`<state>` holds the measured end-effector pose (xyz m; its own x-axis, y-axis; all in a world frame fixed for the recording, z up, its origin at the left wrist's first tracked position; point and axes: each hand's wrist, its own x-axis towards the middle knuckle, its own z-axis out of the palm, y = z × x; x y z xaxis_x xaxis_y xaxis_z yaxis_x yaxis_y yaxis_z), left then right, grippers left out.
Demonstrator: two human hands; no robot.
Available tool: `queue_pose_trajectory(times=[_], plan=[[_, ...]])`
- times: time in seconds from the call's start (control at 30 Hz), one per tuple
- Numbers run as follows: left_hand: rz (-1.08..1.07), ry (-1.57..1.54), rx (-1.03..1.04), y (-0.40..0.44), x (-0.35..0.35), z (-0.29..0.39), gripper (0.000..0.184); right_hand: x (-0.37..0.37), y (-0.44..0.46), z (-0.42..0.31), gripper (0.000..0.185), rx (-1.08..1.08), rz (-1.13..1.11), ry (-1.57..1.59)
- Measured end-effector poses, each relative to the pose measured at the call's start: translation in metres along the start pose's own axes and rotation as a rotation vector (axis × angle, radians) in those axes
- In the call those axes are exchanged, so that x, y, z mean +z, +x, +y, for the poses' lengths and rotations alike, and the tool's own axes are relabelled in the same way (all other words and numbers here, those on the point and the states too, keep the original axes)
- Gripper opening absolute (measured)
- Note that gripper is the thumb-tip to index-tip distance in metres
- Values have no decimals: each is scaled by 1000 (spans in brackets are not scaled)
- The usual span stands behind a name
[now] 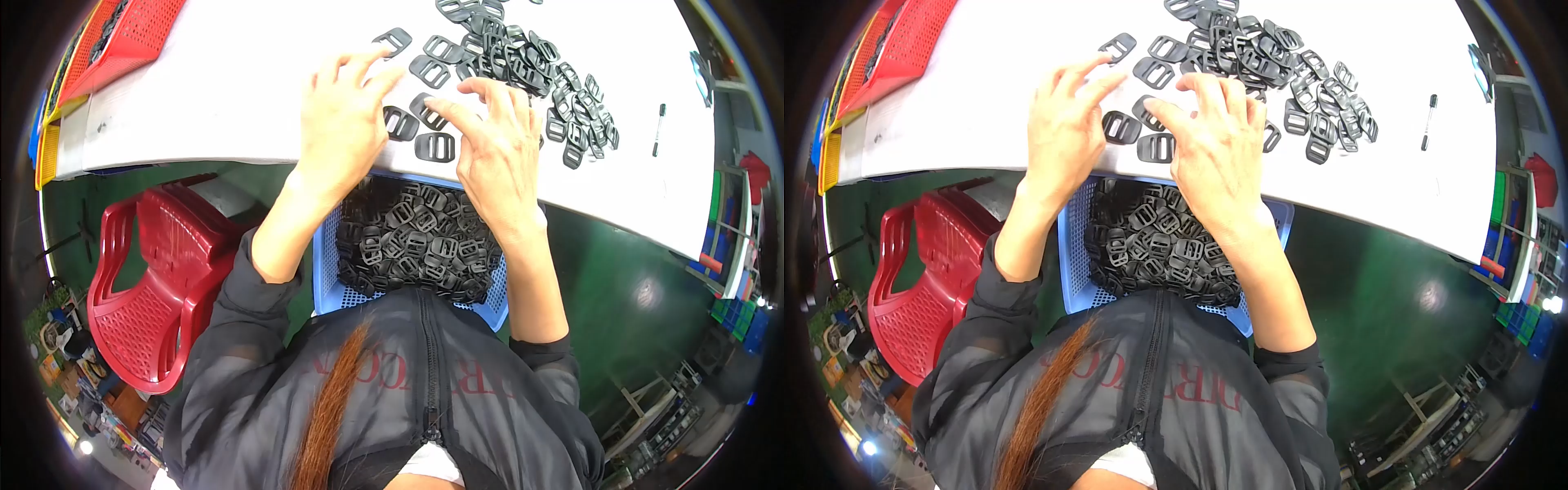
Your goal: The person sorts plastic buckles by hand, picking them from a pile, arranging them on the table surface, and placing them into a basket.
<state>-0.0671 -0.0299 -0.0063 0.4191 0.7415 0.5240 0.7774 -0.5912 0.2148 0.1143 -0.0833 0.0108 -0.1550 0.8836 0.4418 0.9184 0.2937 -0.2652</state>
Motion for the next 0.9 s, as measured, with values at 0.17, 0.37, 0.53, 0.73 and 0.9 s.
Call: queue_pose_trajectory(times=[0.17,0.37,0.53,0.73,0.9], plan=[[86,-54,-19,16,5,-18,32,11,36,18,26,-50,108,-73],[26,-200,-66,25,15,-34,22,19,66,32,15,-37,-17,-29],[-93,-588,-505,23,-4,-23,17,22,78,35,19,59,-55,65],[133,-325,-278,13,-5,-41,15,6,48,14,34,-68,45,-143],[113,-365,-249,10,-1,-33,15,-16,7,2,47,-34,-68,-118]])
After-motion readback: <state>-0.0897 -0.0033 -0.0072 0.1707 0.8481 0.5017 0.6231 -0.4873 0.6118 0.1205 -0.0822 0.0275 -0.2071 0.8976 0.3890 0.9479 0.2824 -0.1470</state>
